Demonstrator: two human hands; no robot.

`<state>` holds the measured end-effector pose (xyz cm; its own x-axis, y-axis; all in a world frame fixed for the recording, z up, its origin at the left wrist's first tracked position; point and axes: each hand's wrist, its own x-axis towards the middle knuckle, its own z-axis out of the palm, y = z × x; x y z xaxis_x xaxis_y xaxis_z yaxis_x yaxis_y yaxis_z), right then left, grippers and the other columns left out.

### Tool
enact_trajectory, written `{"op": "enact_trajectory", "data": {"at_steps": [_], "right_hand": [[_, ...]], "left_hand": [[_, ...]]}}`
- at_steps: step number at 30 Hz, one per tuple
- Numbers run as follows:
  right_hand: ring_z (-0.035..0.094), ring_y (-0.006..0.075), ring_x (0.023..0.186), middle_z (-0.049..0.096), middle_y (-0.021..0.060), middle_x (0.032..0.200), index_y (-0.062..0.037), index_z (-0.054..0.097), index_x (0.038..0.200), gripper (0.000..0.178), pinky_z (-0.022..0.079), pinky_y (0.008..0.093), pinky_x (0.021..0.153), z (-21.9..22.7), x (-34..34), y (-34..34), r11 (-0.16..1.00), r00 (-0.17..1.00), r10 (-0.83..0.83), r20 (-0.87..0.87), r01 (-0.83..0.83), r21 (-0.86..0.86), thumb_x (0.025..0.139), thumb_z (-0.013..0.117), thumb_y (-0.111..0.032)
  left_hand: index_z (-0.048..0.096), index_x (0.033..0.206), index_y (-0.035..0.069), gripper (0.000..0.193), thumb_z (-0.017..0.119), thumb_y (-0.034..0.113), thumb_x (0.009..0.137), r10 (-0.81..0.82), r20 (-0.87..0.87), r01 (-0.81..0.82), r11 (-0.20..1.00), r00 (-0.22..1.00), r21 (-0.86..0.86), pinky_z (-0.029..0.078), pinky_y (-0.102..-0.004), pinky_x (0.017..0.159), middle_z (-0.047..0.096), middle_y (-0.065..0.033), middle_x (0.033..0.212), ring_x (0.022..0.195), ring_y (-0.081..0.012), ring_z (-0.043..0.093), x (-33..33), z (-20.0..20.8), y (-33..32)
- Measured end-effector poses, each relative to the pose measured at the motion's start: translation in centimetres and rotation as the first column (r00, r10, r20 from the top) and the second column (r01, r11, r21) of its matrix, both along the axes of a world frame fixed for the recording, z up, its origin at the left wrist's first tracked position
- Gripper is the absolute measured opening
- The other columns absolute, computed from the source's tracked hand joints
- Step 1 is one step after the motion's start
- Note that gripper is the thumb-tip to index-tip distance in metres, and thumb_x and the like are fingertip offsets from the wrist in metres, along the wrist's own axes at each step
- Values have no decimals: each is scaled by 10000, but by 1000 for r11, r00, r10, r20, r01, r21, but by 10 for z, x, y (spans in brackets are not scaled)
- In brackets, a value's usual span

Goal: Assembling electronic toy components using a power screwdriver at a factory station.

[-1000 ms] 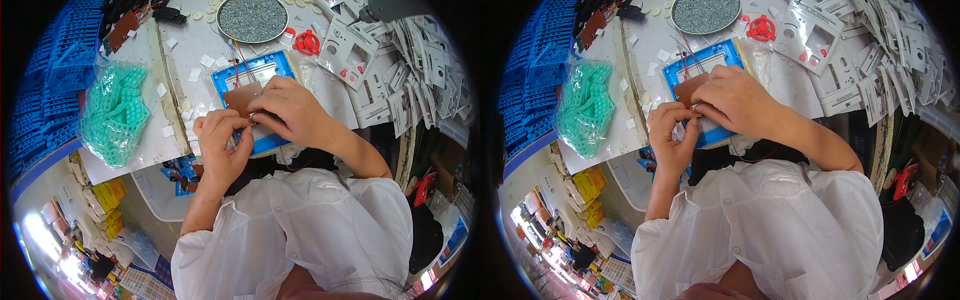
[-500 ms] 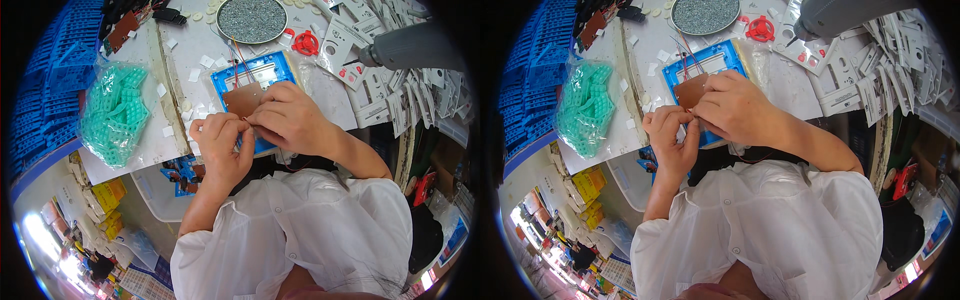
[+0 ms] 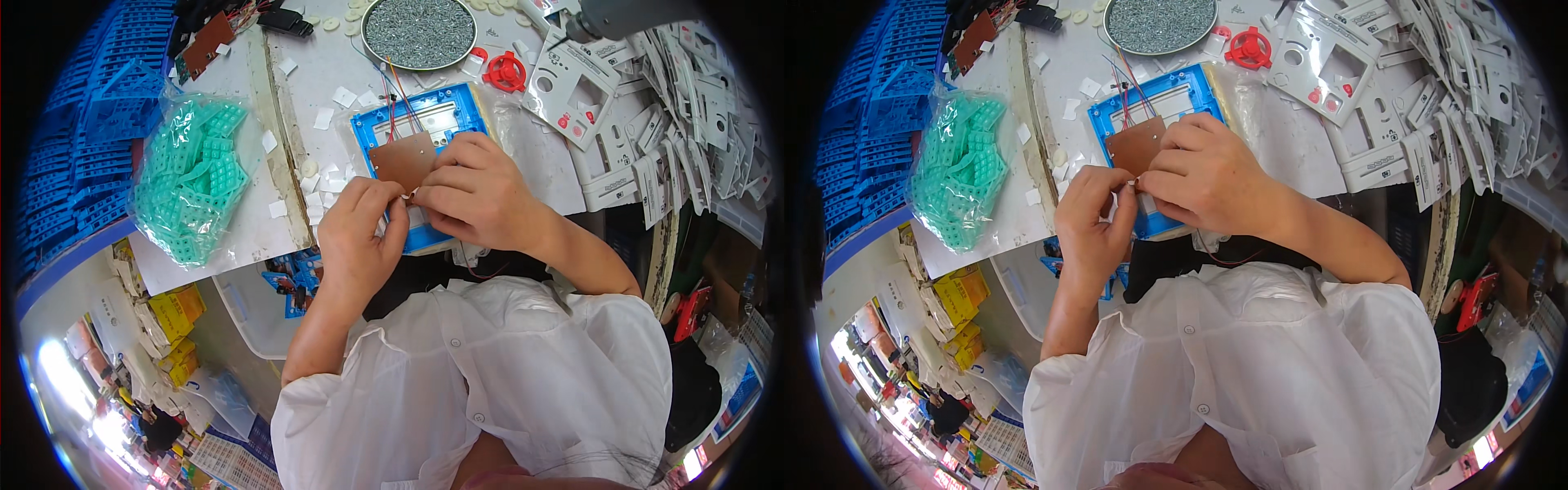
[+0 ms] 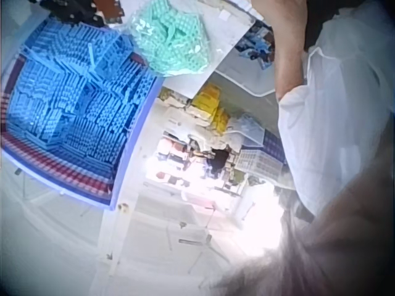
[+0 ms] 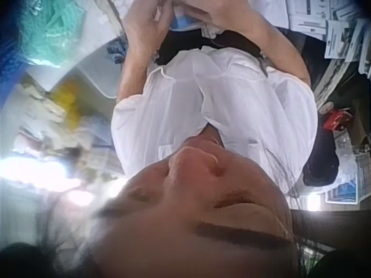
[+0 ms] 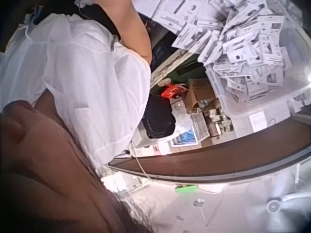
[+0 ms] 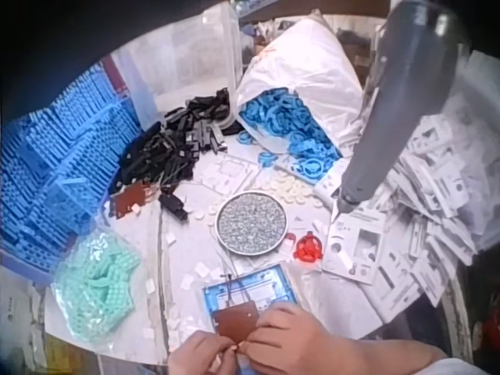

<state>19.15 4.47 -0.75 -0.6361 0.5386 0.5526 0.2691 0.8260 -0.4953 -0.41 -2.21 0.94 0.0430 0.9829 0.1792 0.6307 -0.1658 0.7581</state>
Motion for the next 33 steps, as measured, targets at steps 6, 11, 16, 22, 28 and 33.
{"op": "enact_trajectory", "data": {"at_steps": [6, 11, 16, 22, 28, 33], "right_hand": [[614, 210, 914, 663, -14, 863, -126, 698, 876, 220, 485, 421, 925, 2, 0, 2, 997, 998, 61, 29, -62, 54, 682, 796, -165], [602, 199, 922, 661, -22, 882, -128, 703, 888, 188, 481, 421, 936, -2, 4, 3, 985, 989, 139, 54, -143, 92, 707, 735, -166], [614, 227, 887, 697, 12, 917, -95, 726, 910, 232, 501, 442, 913, -4, 5, 4, 980, 986, 157, 53, -162, 113, 687, 765, -148], [608, 233, 922, 693, 12, 949, -106, 741, 936, 277, 492, 453, 924, 0, 7, 2, 988, 988, 124, 86, -132, 83, 663, 783, -135], [601, 243, 979, 656, 18, 905, -98, 733, 934, 249, 471, 452, 946, 3, 19, -17, 999, 993, 42, 106, -44, 17, 690, 763, -138], [594, 246, 978, 632, 26, 890, -89, 739, 953, 243, 469, 463, 933, 5, 23, -31, 999, 988, 44, 151, -41, -19, 716, 766, -134]], "left_hand": [[654, 1066, -16, 127, 667, 23, 946, 162, 511, 170, 823, 845, -542, 538, -240, 602, 716, -52, 853, 674, -85, 659, -11, 15, 6], [633, 1033, -19, 95, 665, 42, 968, 138, 594, 417, 589, 793, -692, 558, -229, 606, 716, -61, 841, 686, -90, 682, -33, 23, 32], [629, 1035, -12, 122, 701, 16, 940, 136, 600, 477, 483, 788, -735, 566, -235, 633, 719, -67, 874, 737, -106, 705, -41, 19, 40], [642, 1064, -34, 139, 695, 5, 941, 91, 511, 342, 642, 855, -686, 575, -229, 678, 728, -74, 926, 771, -100, 710, -30, 18, 22], [657, 998, -26, 95, 709, 22, 934, 76, 204, 57, 814, 976, -578, 536, -216, 643, 729, -64, 869, 752, -70, 687, -3, 25, -2], [659, 874, -7, 120, 759, 58, 884, 68, 8, -61, 928, 998, -366, 462, -272, 554, 674, -55, 750, 646, -103, 626, 12, 20, -14]]}}
